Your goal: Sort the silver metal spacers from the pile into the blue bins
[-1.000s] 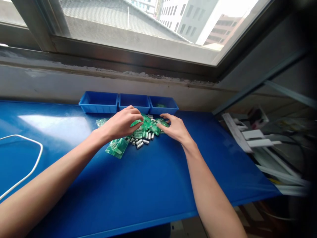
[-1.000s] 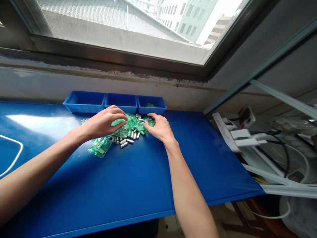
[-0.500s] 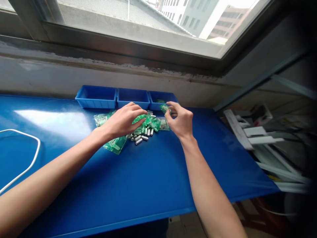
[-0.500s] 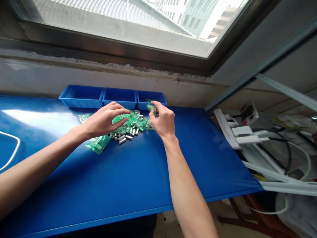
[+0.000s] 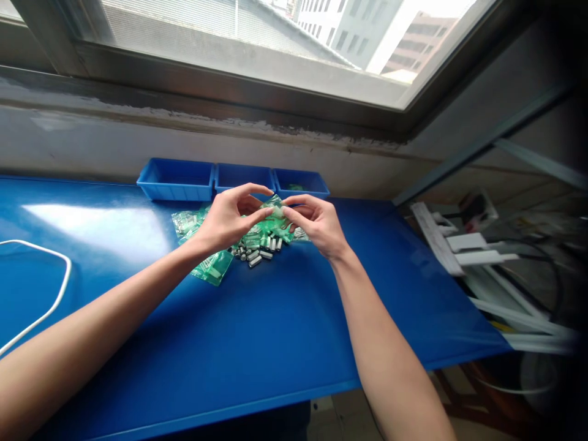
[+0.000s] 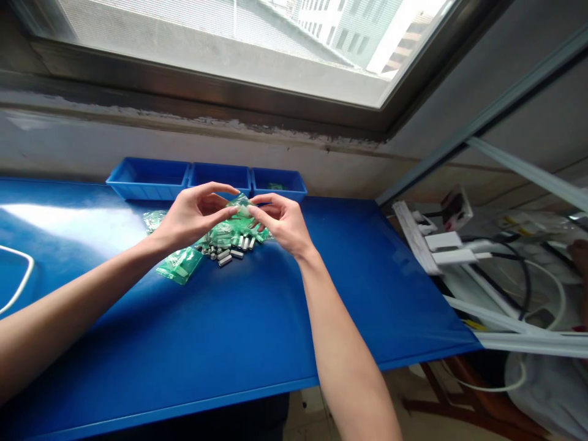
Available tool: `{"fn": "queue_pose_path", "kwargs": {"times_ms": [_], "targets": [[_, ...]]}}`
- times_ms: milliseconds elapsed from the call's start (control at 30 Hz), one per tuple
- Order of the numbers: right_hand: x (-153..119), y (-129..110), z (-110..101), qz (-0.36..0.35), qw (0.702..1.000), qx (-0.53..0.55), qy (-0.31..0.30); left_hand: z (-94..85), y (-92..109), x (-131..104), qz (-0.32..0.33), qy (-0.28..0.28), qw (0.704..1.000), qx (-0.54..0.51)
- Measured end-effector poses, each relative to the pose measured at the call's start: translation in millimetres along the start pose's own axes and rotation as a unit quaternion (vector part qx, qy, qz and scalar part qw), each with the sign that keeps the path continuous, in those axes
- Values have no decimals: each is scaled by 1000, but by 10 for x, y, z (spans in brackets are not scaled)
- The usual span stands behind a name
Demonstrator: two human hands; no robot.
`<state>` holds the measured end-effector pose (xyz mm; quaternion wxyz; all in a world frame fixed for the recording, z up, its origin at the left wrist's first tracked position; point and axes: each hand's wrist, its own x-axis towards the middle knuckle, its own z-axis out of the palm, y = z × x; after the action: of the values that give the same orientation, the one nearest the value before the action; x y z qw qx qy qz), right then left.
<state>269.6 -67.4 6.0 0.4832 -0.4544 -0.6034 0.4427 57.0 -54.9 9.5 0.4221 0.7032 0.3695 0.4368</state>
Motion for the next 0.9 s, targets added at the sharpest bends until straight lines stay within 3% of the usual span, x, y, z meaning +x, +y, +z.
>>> {"fn": "queue_pose_path", "kwargs": {"times_ms": [133, 300, 433, 567, 700, 800, 900], "targets": [[22, 49, -57, 64, 997, 13, -28, -8, -24, 1, 22, 37, 999, 26], [109, 113, -45, 80, 977, 146, 132, -62, 4, 19, 71, 72, 985, 137], [158, 153, -108, 53, 972, 179, 141, -82, 26, 21, 95, 56, 977, 180], [129, 219, -265, 15, 990, -28, 140, -50, 7, -1, 127, 3, 969, 214], [49, 202, -425, 11, 951, -309, 21, -21, -48, -18, 159, -58, 954, 249], [-5, 149, -524, 21, 916, -393, -74, -22, -118, -12, 183, -104, 937, 278], [-33, 133, -603, 23, 901, -420, -105, -28, -187, -7, 202, -121, 922, 309]]}}
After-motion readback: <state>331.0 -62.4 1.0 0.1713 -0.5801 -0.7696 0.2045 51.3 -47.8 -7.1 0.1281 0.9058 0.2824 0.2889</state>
